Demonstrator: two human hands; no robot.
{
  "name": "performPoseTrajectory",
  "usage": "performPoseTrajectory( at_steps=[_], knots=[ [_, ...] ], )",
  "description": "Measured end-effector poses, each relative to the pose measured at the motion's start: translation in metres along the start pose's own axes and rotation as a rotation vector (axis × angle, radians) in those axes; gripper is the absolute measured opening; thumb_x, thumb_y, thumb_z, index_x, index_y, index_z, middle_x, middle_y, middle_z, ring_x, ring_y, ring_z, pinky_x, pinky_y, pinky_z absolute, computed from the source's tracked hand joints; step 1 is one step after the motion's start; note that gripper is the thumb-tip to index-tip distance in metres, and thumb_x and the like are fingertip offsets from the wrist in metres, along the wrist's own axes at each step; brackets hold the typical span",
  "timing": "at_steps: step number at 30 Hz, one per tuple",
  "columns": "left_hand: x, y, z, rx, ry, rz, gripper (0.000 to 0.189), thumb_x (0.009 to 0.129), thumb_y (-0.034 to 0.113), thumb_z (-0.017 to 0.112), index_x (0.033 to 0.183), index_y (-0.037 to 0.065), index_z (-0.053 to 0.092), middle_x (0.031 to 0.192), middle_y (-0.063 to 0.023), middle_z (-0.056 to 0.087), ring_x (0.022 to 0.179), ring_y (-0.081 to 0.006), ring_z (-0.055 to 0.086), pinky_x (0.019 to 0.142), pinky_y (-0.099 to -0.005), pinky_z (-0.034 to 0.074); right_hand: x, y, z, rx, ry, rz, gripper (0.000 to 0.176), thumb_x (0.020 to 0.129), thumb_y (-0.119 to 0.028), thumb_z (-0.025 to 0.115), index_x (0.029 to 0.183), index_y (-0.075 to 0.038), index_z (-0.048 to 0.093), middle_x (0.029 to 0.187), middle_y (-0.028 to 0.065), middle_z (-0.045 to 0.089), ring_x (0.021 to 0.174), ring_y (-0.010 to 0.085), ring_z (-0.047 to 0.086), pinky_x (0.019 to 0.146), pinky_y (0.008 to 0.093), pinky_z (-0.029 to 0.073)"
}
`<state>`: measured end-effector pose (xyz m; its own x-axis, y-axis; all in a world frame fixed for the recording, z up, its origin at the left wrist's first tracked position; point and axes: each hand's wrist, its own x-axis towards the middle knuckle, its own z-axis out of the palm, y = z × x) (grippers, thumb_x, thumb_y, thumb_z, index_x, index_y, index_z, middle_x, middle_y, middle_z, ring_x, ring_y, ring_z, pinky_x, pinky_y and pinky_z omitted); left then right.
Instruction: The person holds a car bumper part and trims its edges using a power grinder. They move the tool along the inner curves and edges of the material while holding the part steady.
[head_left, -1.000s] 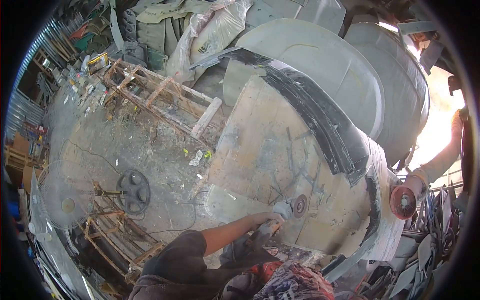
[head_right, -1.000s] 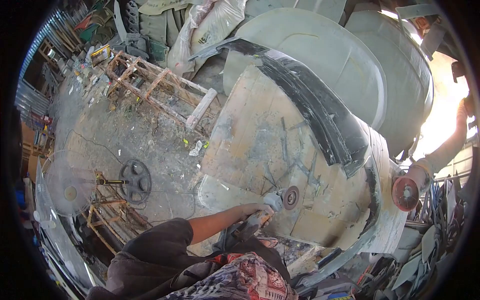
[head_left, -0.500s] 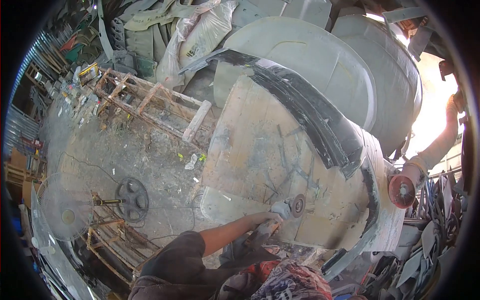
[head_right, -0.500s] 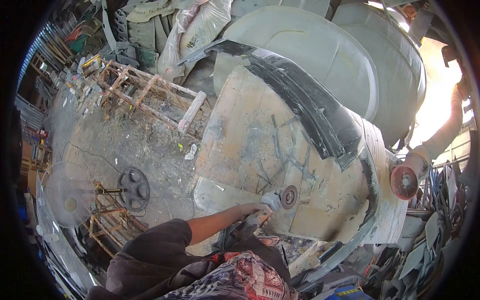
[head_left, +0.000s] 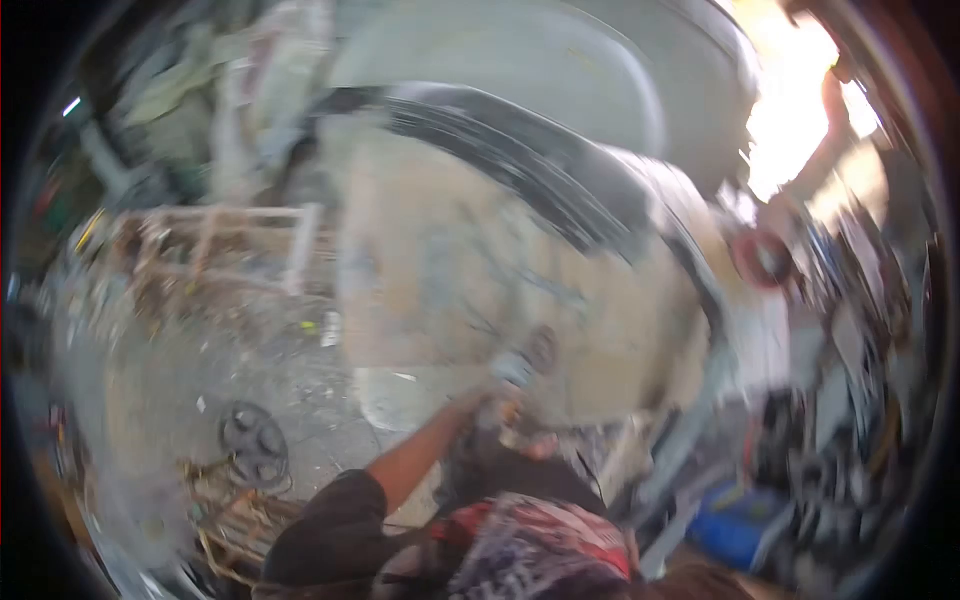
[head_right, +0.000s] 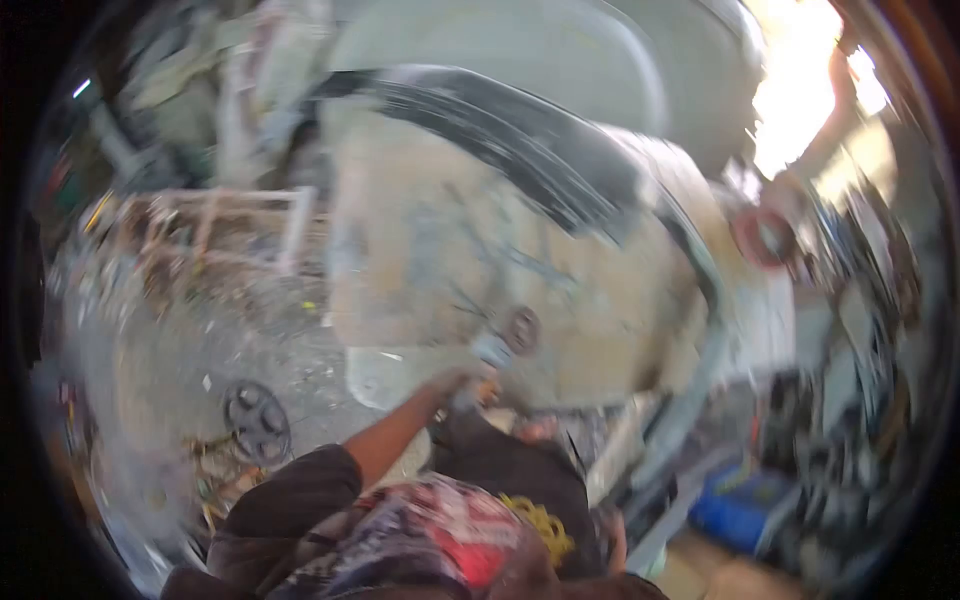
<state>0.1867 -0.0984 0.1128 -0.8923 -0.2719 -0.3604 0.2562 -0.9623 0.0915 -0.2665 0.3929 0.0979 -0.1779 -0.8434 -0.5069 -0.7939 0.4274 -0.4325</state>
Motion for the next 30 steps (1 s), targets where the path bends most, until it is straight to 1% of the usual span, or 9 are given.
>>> performPoseTrajectory(
  at_steps=[1, 2, 3, 4, 9, 15, 23, 28, 30],
  knots=[
    [0.001, 0.004, -0.006, -0.042, -0.112, -0.086, 0.039, 0.088, 0.034, 0.069, 0.114, 0.006, 0.058, 0.103, -0.0087, 0.062, 0.086, -0.0230, 0.063, 0.080, -0.0383, 0.056, 0.003, -0.043, -0.028, 0.272, -0.084, 0.309, 0.034, 0.088, -0.029, 0.068, 0.106, 0.000, 0.069, 0.089, 0.0156, 0.072, 0.079, 0.0231, 0.068, 0.071, 0.0416, 0.052],
    [0.000, 0.012, -0.001, 0.124, -0.070, -0.085, 0.047, 0.088, 0.041, 0.068, 0.118, 0.007, 0.056, 0.105, -0.0080, 0.060, 0.089, -0.0216, 0.062, 0.086, -0.0386, 0.055, 0.005, -0.151, -0.085, 0.219, 0.173, 0.279, 0.034, 0.088, -0.030, 0.067, 0.101, 0.000, 0.069, 0.084, 0.0151, 0.071, 0.073, 0.0203, 0.066, 0.068, 0.0416, 0.051],
    [0.001, 0.002, -0.002, -0.162, -0.342, -0.085, 0.053, 0.086, 0.047, 0.069, 0.119, 0.007, 0.055, 0.106, -0.0073, 0.060, 0.092, -0.0203, 0.061, 0.087, -0.0390, 0.055, 0.009, -0.165, -0.101, 0.487, 0.089, 0.559, 0.036, 0.088, -0.033, 0.068, 0.099, 0.001, 0.070, 0.081, 0.0139, 0.071, 0.069, 0.0214, 0.064, 0.066, 0.0412, 0.050],
    [-0.016, 0.011, 0.030, 0.075, -0.061, -0.036, 0.057, 0.083, 0.050, 0.071, 0.118, 0.008, 0.055, 0.107, -0.0072, 0.060, 0.092, -0.0186, 0.062, 0.085, -0.0389, 0.055, 0.012, -0.149, -0.110, 0.306, 0.048, 0.593, 0.039, 0.089, -0.037, 0.069, 0.098, 0.001, 0.071, 0.079, 0.0111, 0.071, 0.067, 0.0217, 0.062, 0.063, 0.0397, 0.049],
    [-0.020, 0.021, 0.089, 0.191, 0.261, -0.003, 0.038, 0.085, 0.036, 0.070, 0.107, 0.007, 0.057, 0.092, -0.0084, 0.064, 0.079, -0.0216, 0.064, 0.070, -0.0366, 0.055, 0.034, -0.168, -0.174, 0.603, 0.410, 0.494, 0.030, 0.099, -0.024, 0.061, 0.106, 0.004, 0.068, 0.087, 0.0104, 0.071, 0.073, 0.0168, 0.068, 0.065, 0.0311, 0.056],
    [-0.008, 0.015, 0.096, 0.161, 0.259, 0.001, 0.039, 0.084, 0.033, 0.070, 0.109, 0.007, 0.057, 0.089, -0.0082, 0.065, 0.076, -0.0212, 0.065, 0.069, -0.0365, 0.055, 0.076, -0.208, -0.234, 0.501, 0.479, 0.348, 0.030, 0.100, -0.023, 0.059, 0.114, 0.003, 0.066, 0.093, 0.0098, 0.072, 0.083, 0.0162, 0.068, 0.074, 0.0296, 0.055],
    [0.048, 0.022, 0.135, 0.211, 0.216, -0.073, 0.034, 0.085, 0.031, 0.070, 0.107, 0.007, 0.058, 0.089, -0.0093, 0.065, 0.073, -0.0224, 0.066, 0.069, -0.0366, 0.055, 0.124, -0.220, -0.249, 0.062, 0.819, 0.293, 0.068, 0.085, -0.035, 0.079, 0.134, 0.003, 0.052, 0.133, 0.0228, 0.056, 0.121, 0.0333, 0.055, 0.101, 0.0444, 0.045],
    [0.106, 0.016, 0.184, 0.234, 0.180, -0.108, 0.031, 0.086, 0.028, 0.069, 0.106, 0.007, 0.059, 0.087, -0.0088, 0.065, 0.073, -0.0225, 0.066, 0.068, -0.0362, 0.055, 0.155, -0.159, -0.261, 0.120, 0.677, 0.411, 0.074, 0.089, -0.044, 0.074, 0.140, 0.003, 0.049, 0.139, 0.0220, 0.053, 0.127, 0.0336, 0.052, 0.106, 0.0434, 0.041],
    [0.131, 0.008, 0.203, 0.247, 0.139, -0.129, 0.032, 0.085, 0.027, 0.070, 0.106, 0.006, 0.059, 0.088, -0.0100, 0.064, 0.071, -0.0223, 0.064, 0.068, -0.0385, 0.055, 0.164, -0.154, -0.268, 0.607, 0.574, 0.276, 0.069, 0.091, -0.045, 0.072, 0.134, 0.006, 0.051, 0.128, 0.0234, 0.061, 0.114, 0.0302, 0.059, 0.100, 0.0390, 0.044]
  ],
)
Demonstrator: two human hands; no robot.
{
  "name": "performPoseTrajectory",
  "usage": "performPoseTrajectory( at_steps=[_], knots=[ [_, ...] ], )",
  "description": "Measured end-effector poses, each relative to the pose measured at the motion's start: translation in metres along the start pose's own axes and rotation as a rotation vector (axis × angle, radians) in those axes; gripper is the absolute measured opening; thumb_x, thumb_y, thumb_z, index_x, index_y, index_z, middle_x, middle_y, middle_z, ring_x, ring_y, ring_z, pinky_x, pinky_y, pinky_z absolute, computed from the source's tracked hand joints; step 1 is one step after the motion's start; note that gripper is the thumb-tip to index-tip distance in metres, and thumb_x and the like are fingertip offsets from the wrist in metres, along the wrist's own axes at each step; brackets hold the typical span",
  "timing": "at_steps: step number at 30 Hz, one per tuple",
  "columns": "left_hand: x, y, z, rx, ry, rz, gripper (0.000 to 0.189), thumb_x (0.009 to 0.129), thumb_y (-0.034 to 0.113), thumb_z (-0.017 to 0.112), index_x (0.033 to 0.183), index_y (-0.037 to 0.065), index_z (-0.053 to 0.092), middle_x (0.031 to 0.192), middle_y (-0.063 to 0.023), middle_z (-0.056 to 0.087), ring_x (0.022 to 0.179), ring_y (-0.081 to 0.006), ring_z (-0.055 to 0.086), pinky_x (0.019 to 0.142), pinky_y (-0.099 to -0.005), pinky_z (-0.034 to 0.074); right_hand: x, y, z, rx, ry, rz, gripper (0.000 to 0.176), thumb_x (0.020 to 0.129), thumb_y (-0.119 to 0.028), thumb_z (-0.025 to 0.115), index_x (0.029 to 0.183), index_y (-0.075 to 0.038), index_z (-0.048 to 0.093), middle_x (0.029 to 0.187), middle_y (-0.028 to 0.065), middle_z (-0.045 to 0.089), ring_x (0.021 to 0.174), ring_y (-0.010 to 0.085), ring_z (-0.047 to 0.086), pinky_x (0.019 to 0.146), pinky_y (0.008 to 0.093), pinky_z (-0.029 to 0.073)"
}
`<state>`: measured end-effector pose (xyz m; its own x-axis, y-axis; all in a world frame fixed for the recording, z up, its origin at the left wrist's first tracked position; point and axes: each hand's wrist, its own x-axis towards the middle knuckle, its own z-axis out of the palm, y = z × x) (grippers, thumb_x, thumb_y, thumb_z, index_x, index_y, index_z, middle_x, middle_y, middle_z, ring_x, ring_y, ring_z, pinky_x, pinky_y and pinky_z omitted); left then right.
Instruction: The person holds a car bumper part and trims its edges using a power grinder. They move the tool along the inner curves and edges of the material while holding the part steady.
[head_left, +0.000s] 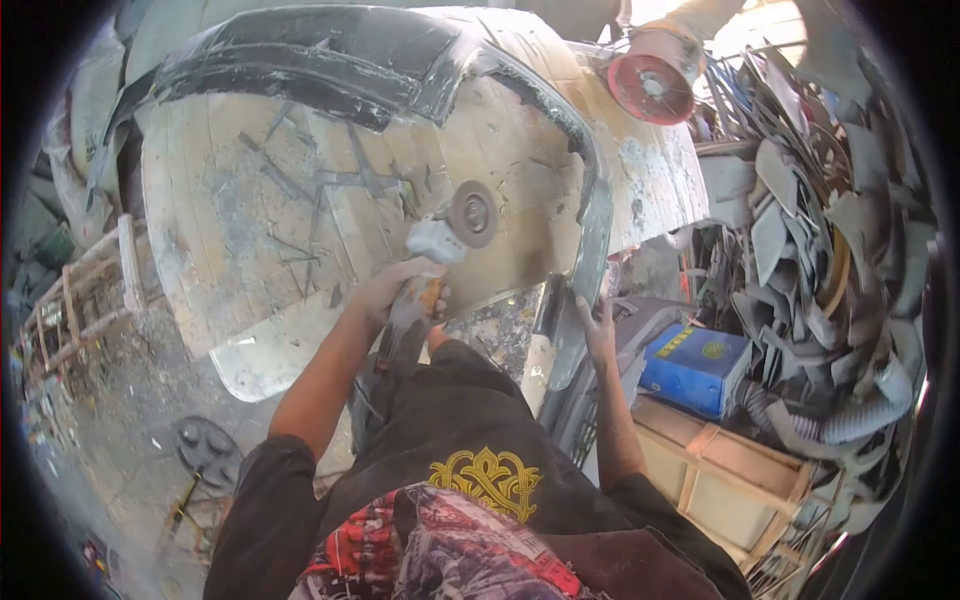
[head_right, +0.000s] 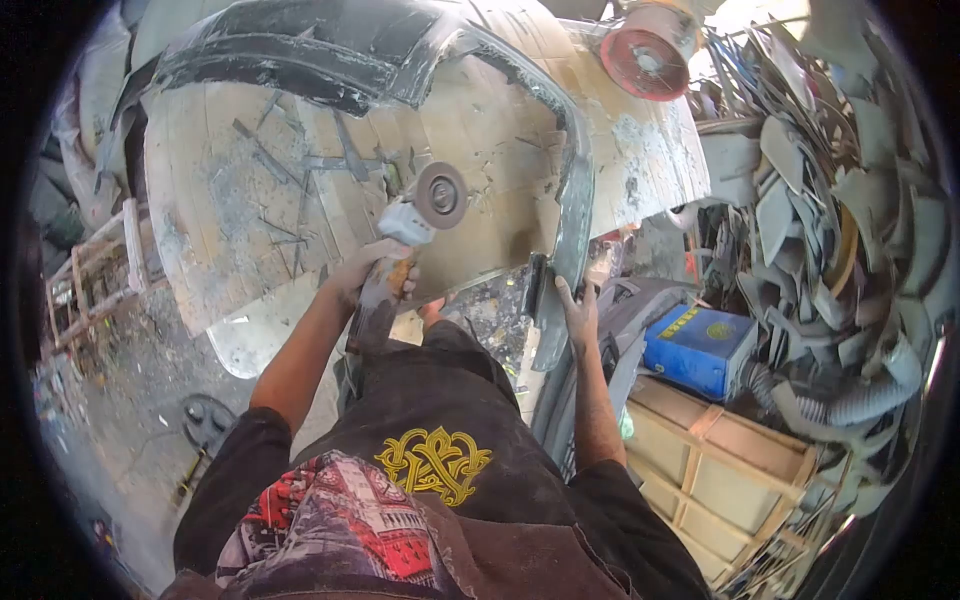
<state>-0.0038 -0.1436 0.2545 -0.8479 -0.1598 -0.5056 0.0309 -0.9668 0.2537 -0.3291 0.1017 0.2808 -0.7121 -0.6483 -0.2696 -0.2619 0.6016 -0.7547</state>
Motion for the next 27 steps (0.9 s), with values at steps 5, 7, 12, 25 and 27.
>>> performPoseTrajectory(
  at_steps=[5, 7, 12, 25, 27],
  knots=[
    [0.067, -0.012, 0.051, -0.101, -0.010, -0.036, 0.029, 0.084, 0.027, 0.071, 0.101, 0.006, 0.060, 0.085, -0.0093, 0.064, 0.070, -0.0204, 0.064, 0.065, -0.0359, 0.055, 0.034, 0.044, 0.002, 0.007, -0.103, -0.006, 0.062, 0.095, -0.041, 0.068, 0.132, 0.006, 0.052, 0.123, 0.0186, 0.063, 0.112, 0.0267, 0.060, 0.099, 0.0347, 0.044],
    [0.089, -0.021, 0.064, -0.100, 0.044, -0.034, 0.028, 0.084, 0.028, 0.071, 0.099, 0.006, 0.060, 0.083, -0.0090, 0.064, 0.069, -0.0197, 0.064, 0.064, -0.0345, 0.054, 0.044, 0.065, 0.002, -0.036, -0.090, -0.043, 0.053, 0.100, -0.038, 0.060, 0.132, 0.004, 0.056, 0.122, 0.0144, 0.065, 0.111, 0.0222, 0.058, 0.099, 0.0348, 0.043],
    [0.117, -0.035, 0.084, -0.161, 0.118, -0.147, 0.029, 0.085, 0.030, 0.071, 0.097, 0.007, 0.060, 0.083, -0.0082, 0.063, 0.062, -0.0187, 0.063, 0.062, -0.0324, 0.055, 0.050, 0.071, 0.003, -0.020, -0.072, -0.020, 0.048, 0.098, -0.036, 0.063, 0.127, 0.002, 0.059, 0.114, 0.0132, 0.068, 0.104, 0.0205, 0.060, 0.093, 0.0346, 0.045],
    [0.145, -0.052, 0.056, -0.438, -0.117, -0.239, 0.032, 0.088, 0.029, 0.067, 0.103, 0.003, 0.056, 0.083, -0.0109, 0.062, 0.063, -0.0198, 0.064, 0.061, -0.0312, 0.057, 0.050, 0.097, 0.012, -0.106, 0.033, 0.050, 0.049, 0.095, -0.034, 0.064, 0.122, 0.007, 0.061, 0.110, 0.0185, 0.070, 0.104, 0.0261, 0.063, 0.096, 0.0374, 0.045],
    [0.140, -0.048, 0.057, -0.471, -0.120, -0.251, 0.031, 0.088, 0.028, 0.068, 0.103, 0.003, 0.056, 0.083, -0.0114, 0.063, 0.064, -0.0206, 0.065, 0.062, -0.0329, 0.058, 0.046, 0.088, 0.015, -0.077, 0.080, -0.037, 0.050, 0.095, -0.035, 0.064, 0.122, 0.007, 0.061, 0.110, 0.0189, 0.070, 0.104, 0.0269, 0.063, 0.097, 0.0380, 0.045]
  ],
)
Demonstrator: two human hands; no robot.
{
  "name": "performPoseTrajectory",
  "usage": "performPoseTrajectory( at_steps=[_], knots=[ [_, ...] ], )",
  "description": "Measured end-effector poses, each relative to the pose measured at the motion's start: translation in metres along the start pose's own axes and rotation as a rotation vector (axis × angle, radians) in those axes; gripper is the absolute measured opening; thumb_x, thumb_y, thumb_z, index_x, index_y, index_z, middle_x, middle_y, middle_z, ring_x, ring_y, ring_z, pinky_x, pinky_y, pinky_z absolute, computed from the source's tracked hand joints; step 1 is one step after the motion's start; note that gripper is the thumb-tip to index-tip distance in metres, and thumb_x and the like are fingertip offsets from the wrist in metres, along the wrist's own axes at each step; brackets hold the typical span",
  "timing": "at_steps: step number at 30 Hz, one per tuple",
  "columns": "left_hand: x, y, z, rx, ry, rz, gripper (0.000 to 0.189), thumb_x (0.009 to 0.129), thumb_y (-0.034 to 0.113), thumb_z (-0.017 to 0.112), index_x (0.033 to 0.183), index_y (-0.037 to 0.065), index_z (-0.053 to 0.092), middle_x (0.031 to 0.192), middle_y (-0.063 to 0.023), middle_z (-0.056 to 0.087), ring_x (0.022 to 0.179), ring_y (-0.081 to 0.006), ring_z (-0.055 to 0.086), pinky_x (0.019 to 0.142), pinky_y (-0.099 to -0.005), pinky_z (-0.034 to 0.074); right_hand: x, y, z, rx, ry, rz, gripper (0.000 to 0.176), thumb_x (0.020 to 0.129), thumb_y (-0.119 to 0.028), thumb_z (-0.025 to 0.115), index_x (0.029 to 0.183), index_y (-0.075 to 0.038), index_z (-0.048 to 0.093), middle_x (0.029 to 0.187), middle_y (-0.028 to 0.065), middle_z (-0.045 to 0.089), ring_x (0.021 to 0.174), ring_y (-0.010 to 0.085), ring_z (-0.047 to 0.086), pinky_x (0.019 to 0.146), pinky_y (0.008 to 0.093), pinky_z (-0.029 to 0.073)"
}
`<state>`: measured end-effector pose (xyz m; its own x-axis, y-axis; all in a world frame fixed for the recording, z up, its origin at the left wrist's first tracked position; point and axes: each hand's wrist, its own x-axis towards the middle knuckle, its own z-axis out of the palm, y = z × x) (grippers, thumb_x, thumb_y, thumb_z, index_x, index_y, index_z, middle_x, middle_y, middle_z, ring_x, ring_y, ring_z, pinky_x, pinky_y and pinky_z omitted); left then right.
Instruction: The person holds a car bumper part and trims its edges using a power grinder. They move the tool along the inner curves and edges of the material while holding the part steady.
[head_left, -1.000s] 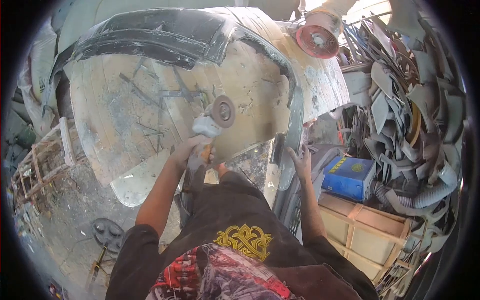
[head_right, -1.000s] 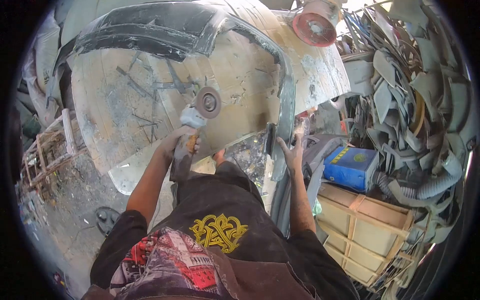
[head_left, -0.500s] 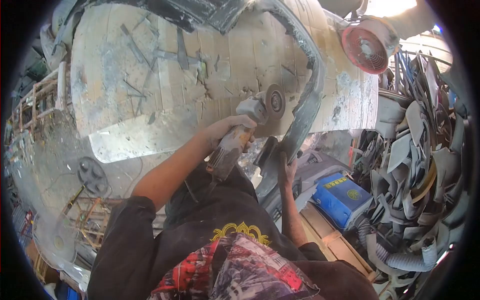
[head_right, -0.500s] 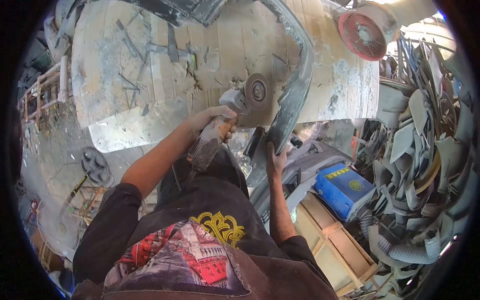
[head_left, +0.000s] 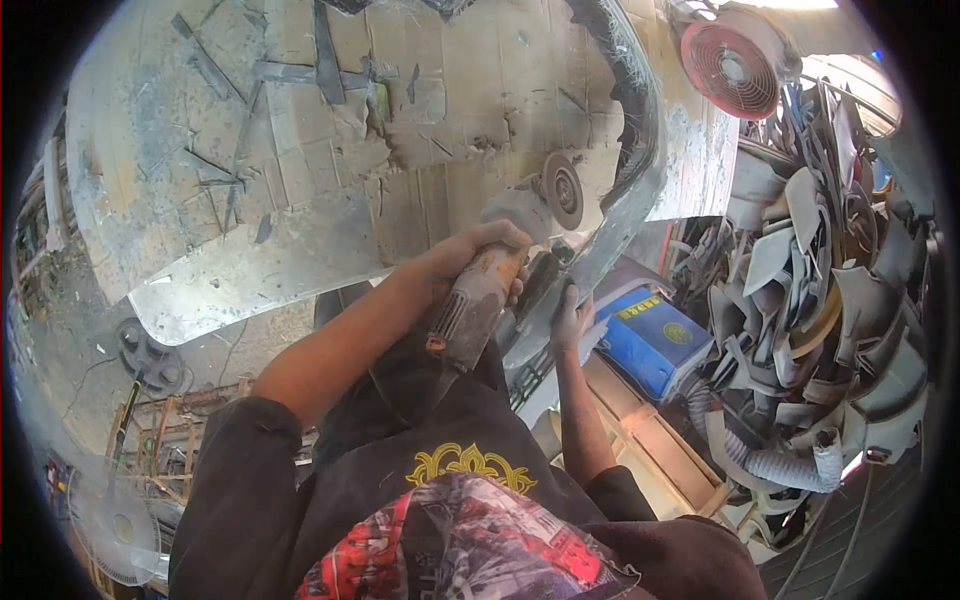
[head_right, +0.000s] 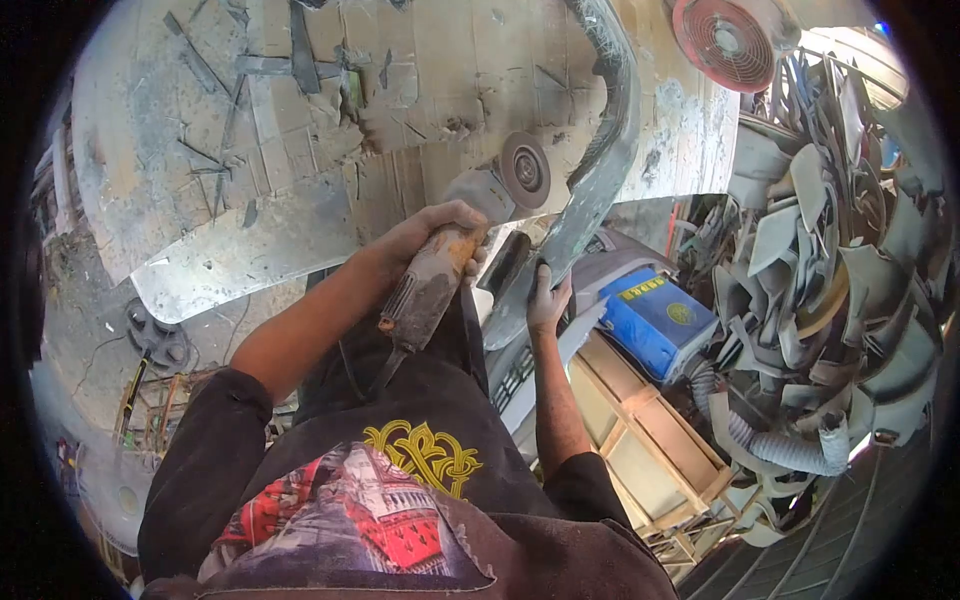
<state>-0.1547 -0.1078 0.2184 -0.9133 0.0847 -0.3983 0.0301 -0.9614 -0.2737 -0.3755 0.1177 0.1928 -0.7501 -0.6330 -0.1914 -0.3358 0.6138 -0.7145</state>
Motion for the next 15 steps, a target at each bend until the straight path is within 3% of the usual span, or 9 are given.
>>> performPoseTrajectory(
  at_steps=[10, 15],
  knots=[
    [0.005, 0.002, 0.005, -0.032, 0.004, -0.066, 0.030, 0.088, 0.027, 0.068, 0.105, 0.004, 0.056, 0.083, -0.0121, 0.063, 0.065, -0.0213, 0.066, 0.063, -0.0350, 0.059, 0.005, 0.043, 0.015, 0.020, 0.029, 0.004, 0.053, 0.094, -0.037, 0.064, 0.123, 0.006, 0.060, 0.114, 0.0194, 0.069, 0.106, 0.0291, 0.063, 0.098, 0.0389, 0.045],
    [0.014, -0.003, 0.001, -0.118, -0.084, -0.059, 0.032, 0.089, 0.028, 0.067, 0.105, 0.003, 0.056, 0.083, -0.0126, 0.063, 0.064, -0.0221, 0.065, 0.064, -0.0367, 0.059, 0.005, 0.033, 0.016, 0.018, 0.000, 0.012, 0.056, 0.092, -0.038, 0.065, 0.125, 0.007, 0.059, 0.114, 0.0195, 0.068, 0.107, 0.0292, 0.062, 0.098, 0.0390, 0.044]
  ],
)
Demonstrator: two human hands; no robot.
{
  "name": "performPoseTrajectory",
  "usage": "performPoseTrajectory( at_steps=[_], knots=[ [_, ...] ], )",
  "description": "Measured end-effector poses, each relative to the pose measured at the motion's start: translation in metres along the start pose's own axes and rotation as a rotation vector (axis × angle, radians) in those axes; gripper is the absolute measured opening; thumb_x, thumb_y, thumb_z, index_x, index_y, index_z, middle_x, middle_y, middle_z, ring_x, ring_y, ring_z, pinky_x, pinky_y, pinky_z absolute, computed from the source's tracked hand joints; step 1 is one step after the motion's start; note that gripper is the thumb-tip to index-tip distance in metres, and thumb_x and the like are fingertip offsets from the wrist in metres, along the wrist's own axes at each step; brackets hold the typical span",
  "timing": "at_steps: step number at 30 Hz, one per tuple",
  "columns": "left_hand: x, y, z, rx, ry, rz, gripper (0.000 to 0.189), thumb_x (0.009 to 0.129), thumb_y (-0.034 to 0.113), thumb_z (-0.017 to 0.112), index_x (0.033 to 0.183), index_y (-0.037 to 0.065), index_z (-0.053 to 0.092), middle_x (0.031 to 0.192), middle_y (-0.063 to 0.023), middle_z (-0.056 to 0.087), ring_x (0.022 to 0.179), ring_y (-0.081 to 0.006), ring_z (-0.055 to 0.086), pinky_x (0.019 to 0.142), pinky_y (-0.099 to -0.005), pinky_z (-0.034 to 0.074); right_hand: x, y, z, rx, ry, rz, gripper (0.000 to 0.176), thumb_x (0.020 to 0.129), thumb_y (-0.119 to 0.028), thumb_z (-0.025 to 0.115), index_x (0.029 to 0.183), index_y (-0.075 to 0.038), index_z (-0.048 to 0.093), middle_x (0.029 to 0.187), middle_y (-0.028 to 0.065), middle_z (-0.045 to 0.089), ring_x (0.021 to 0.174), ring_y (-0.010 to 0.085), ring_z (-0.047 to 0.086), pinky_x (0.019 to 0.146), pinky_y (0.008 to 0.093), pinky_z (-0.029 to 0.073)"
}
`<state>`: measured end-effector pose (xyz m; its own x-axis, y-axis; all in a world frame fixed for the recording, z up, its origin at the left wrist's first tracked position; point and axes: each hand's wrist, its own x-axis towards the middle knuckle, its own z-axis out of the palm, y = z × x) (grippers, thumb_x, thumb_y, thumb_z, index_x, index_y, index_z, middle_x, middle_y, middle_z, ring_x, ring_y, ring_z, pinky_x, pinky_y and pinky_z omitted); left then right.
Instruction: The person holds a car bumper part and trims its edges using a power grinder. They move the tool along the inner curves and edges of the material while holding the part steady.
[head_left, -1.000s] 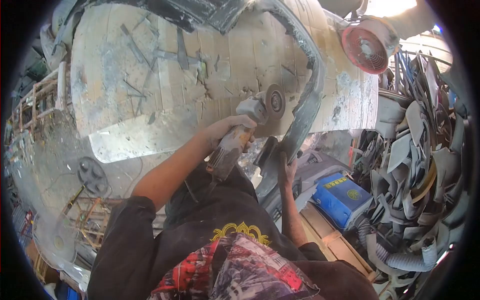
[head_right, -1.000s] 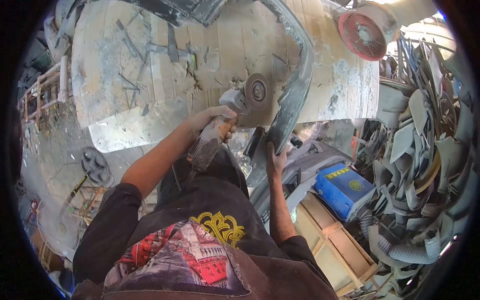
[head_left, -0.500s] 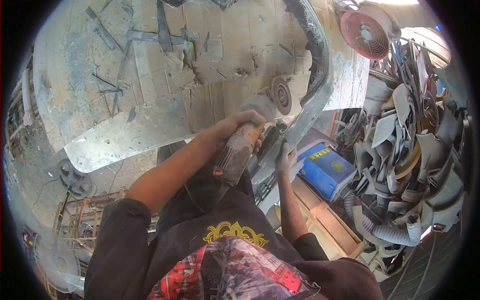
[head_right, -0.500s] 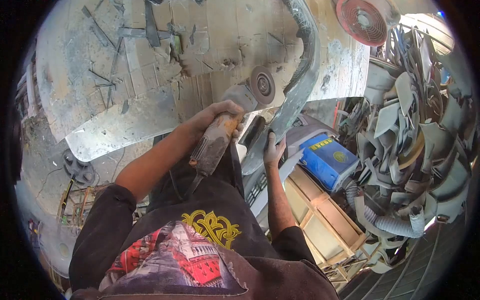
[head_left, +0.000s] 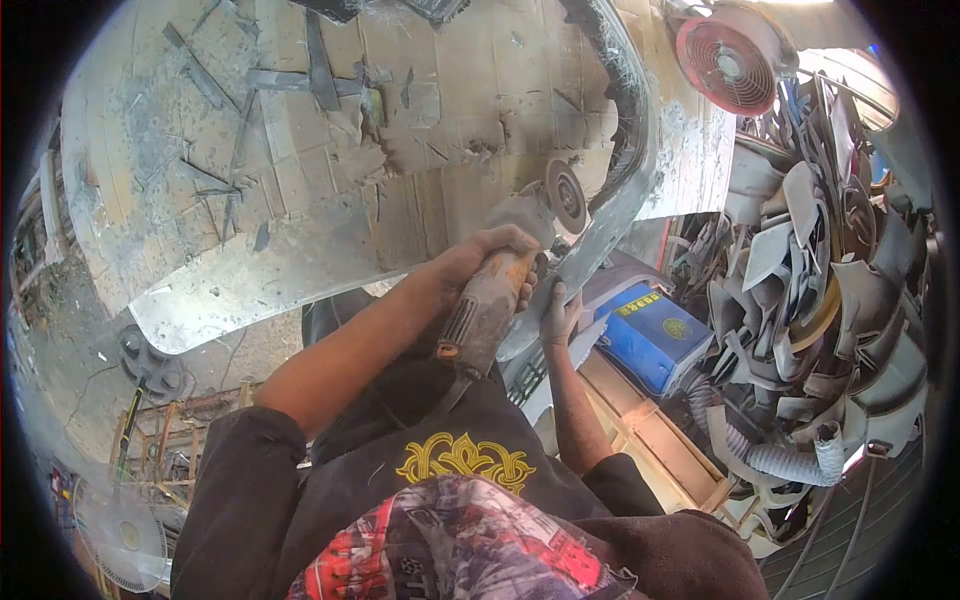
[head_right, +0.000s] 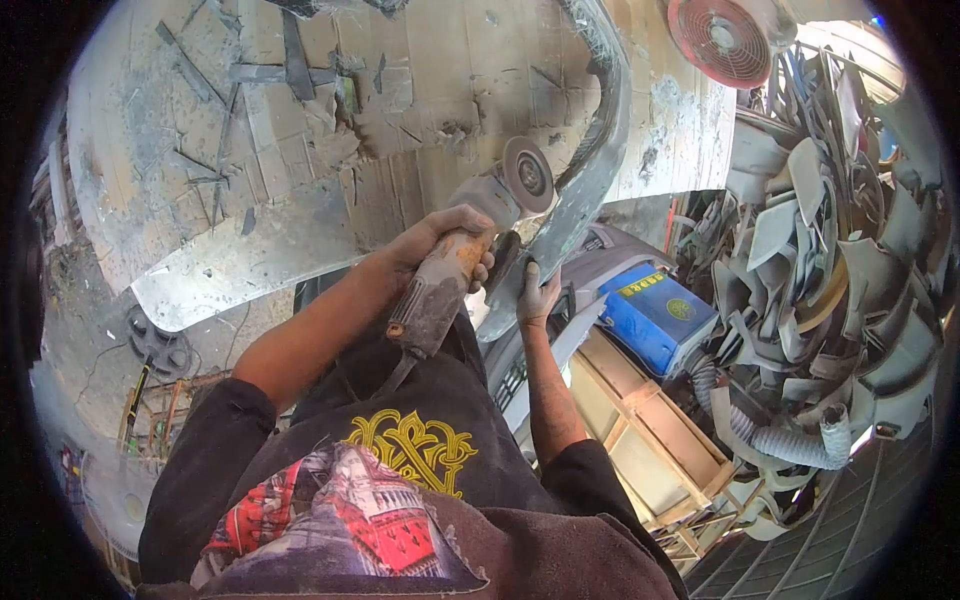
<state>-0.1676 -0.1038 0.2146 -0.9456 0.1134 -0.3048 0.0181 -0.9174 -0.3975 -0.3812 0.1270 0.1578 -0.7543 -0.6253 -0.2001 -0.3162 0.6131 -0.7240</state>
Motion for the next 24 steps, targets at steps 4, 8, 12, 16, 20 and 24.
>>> performPoseTrajectory(
  at_steps=[4, 8, 12, 16, 20, 24],
  knots=[
    [0.005, -0.002, -0.001, -0.025, 0.000, -0.014, 0.034, 0.090, 0.032, 0.066, 0.107, 0.003, 0.057, 0.084, -0.0125, 0.063, 0.066, -0.0229, 0.066, 0.065, -0.0371, 0.059, 0.001, 0.005, 0.002, 0.046, 0.010, -0.005, 0.057, 0.091, -0.038, 0.065, 0.125, 0.008, 0.059, 0.114, 0.0194, 0.068, 0.106, 0.0288, 0.062, 0.098, 0.0388, 0.044],
    [0.009, -0.003, -0.003, 0.006, -0.032, 0.014, 0.039, 0.091, 0.036, 0.064, 0.111, 0.003, 0.056, 0.087, -0.0124, 0.065, 0.067, -0.0234, 0.067, 0.065, -0.0378, 0.058, 0.001, -0.005, 0.004, -0.007, 0.020, -0.040, 0.055, 0.091, -0.036, 0.065, 0.124, 0.007, 0.059, 0.112, 0.0183, 0.068, 0.104, 0.0278, 0.062, 0.097, 0.0383, 0.045],
    [0.011, -0.005, -0.005, -0.050, -0.065, 0.019, 0.042, 0.091, 0.037, 0.063, 0.115, 0.003, 0.056, 0.087, -0.0131, 0.065, 0.067, -0.0242, 0.068, 0.065, -0.0383, 0.059, 0.001, -0.006, 0.005, 0.048, 0.010, -0.004, 0.053, 0.091, -0.035, 0.064, 0.123, 0.006, 0.060, 0.112, 0.0184, 0.069, 0.104, 0.0286, 0.063, 0.096, 0.0392, 0.045],
    [0.014, -0.006, -0.008, -0.036, -0.023, 0.023, 0.045, 0.092, 0.037, 0.063, 0.118, 0.002, 0.054, 0.087, -0.0135, 0.065, 0.067, -0.0245, 0.067, 0.065, -0.0381, 0.059, 0.003, 0.003, 0.003, -0.008, 0.012, -0.028, 0.053, 0.091, -0.036, 0.065, 0.122, 0.006, 0.060, 0.111, 0.0198, 0.069, 0.103, 0.0298, 0.064, 0.095, 0.0398, 0.046],
    [0.014, -0.007, -0.008, 0.021, -0.055, 0.058, 0.047, 0.092, 0.036, 0.063, 0.120, 0.000, 0.053, 0.086, -0.0132, 0.064, 0.067, -0.0241, 0.067, 0.064, -0.0378, 0.059, 0.002, 0.004, 0.003, -0.008, 0.014, -0.036, 0.054, 0.091, -0.038, 0.065, 0.121, 0.007, 0.060, 0.108, 0.0203, 0.070, 0.102, 0.0301, 0.065, 0.094, 0.0401, 0.047],
    [0.017, -0.011, -0.008, -0.013, -0.045, 0.065, 0.046, 0.092, 0.036, 0.062, 0.117, -0.001, 0.053, 0.085, -0.0127, 0.064, 0.066, -0.0240, 0.066, 0.065, -0.0382, 0.059, 0.002, -0.002, 0.005, 0.001, 0.016, -0.042, 0.055, 0.092, -0.039, 0.065, 0.122, 0.007, 0.060, 0.108, 0.0200, 0.070, 0.101, 0.0296, 0.064, 0.094, 0.0398, 0.047]
  ],
)
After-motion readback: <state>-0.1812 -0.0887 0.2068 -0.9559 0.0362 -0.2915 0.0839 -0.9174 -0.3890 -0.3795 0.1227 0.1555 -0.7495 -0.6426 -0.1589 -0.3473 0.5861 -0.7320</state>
